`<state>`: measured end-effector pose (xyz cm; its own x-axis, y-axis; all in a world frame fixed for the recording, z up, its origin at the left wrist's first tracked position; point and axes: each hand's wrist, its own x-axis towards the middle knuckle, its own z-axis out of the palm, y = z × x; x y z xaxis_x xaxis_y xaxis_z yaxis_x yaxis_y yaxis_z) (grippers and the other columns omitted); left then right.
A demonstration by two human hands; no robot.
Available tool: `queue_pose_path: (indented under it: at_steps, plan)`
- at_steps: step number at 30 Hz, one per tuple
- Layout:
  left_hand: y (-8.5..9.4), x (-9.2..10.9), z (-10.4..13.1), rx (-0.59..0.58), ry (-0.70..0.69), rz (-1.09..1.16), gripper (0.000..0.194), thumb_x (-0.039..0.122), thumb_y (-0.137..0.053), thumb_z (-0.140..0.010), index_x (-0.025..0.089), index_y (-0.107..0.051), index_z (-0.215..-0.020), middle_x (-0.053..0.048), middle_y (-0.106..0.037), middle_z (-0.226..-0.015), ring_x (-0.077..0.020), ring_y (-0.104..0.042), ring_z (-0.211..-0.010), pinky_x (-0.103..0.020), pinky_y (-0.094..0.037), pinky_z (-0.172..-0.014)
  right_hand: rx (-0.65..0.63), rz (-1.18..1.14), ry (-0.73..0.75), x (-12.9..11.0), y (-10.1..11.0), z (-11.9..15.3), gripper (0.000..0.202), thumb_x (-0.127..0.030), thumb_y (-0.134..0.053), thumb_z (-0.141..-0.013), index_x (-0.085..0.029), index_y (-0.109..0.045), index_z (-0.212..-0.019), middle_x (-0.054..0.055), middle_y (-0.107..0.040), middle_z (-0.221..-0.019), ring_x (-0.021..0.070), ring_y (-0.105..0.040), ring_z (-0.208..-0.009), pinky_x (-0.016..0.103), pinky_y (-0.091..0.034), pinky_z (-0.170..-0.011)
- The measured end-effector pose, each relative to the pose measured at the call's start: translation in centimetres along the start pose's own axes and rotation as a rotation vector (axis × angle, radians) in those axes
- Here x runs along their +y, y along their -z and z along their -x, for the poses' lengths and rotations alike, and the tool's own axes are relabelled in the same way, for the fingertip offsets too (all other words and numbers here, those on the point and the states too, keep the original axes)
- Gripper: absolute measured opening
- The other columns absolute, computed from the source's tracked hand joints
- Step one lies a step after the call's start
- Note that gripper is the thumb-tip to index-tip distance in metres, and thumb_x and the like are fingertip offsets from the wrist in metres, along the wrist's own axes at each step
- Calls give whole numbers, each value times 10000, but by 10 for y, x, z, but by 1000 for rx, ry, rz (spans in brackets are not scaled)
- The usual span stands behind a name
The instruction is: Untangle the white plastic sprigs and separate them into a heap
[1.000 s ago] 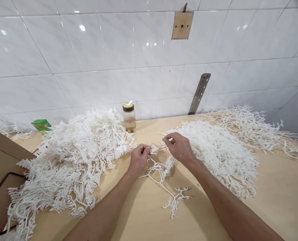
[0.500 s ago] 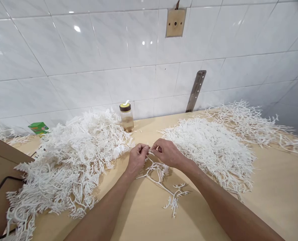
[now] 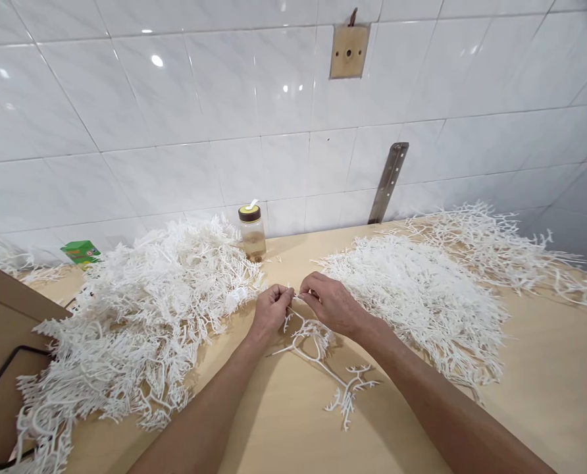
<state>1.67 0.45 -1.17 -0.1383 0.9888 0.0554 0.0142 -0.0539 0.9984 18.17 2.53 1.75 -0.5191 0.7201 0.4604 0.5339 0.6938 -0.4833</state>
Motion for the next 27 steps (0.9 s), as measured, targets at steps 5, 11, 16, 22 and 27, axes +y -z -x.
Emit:
queue_pose_path:
  at_steps: [5, 11, 16, 22, 27]
  plan:
    - [0, -2, -1, 10, -11, 31, 307, 443, -671, -751, 165, -574, -668, 27, -555, -561, -69, -407, -434, -210, -317, -460, 3, 9, -30, 1, -2, 0, 119, -156, -522, -901, -177, -597, -811, 40, -614, -865, 141, -561, -745, 275, -411, -688]
    - [0, -8, -3, 7, -53, 61, 285, 437, -671, -768, 166, -589, -736, 47, -529, -535, -69, -411, -438, -198, -325, -453, 19, -89, -57, -3, 1, -2, 113, -232, -549, -890, -186, -614, -810, 37, -632, -847, 132, -558, -696, 277, -437, -667]
    - [0, -6, 0, -50, -96, -11, 260, 423, -642, -798, 178, -564, -753, 60, -483, -525, -78, -418, -450, -204, -341, -470, 125, -246, -400, 1, 7, -5, 206, -372, -542, -873, -187, -633, -891, 30, -666, -784, 147, -588, -661, 283, -465, -617]
    - [-2, -5, 5, -163, -194, -154, 224, 377, -579, -844, 172, -559, -757, 47, -454, -588, -84, -401, -520, -206, -325, -499, -13, -273, -415, 5, 15, -4, 290, -407, -601, -815, -168, -681, -957, 60, -702, -870, 140, -591, -648, 265, -461, -577]
    - [-3, -3, 7, -189, -193, -159, 217, 372, -583, -838, 174, -553, -754, 40, -469, -609, -86, -410, -535, -204, -329, -506, -61, -242, -396, 3, 18, -5, 186, -320, -578, -796, -168, -677, -754, 20, -664, -698, 119, -553, -575, 242, -440, -541]
